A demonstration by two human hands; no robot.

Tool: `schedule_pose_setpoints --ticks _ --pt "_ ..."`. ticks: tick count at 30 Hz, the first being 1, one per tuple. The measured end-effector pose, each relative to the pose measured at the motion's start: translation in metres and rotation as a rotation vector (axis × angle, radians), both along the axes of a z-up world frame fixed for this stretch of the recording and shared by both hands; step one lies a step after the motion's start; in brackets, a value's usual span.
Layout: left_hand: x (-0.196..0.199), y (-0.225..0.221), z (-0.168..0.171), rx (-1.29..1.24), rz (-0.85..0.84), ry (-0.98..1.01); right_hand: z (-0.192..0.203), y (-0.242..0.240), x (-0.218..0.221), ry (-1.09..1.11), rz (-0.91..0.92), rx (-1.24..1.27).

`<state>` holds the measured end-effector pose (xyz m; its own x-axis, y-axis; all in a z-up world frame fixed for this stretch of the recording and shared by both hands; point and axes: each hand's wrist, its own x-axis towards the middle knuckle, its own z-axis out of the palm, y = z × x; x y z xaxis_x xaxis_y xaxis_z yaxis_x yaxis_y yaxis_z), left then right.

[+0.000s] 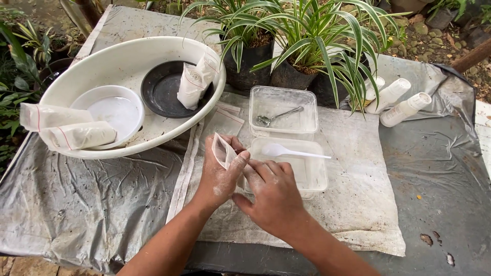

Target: Scooping white powder from a plastic container into small zip-lock bags using a plastic spoon.

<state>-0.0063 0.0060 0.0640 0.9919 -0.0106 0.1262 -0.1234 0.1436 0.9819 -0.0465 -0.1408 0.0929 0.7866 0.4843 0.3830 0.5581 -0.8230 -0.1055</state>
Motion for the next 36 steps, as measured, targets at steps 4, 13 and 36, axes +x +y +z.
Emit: schedule_pose_setpoints --ticks 4,13,36 --pt "-0.001 0.002 -0.001 -0.050 -0.091 0.016 -0.007 -0.002 0.009 -0.035 -0.004 0.121" --pt "-0.010 -0.004 0.005 -0.014 -0.133 -0.058 -0.007 -0.010 0.003 0.185 -0.009 0.165" --pt "0.000 -0.004 -0.013 -0.165 -0.284 0.134 -0.010 -0.061 0.020 0.630 -0.100 1.130"
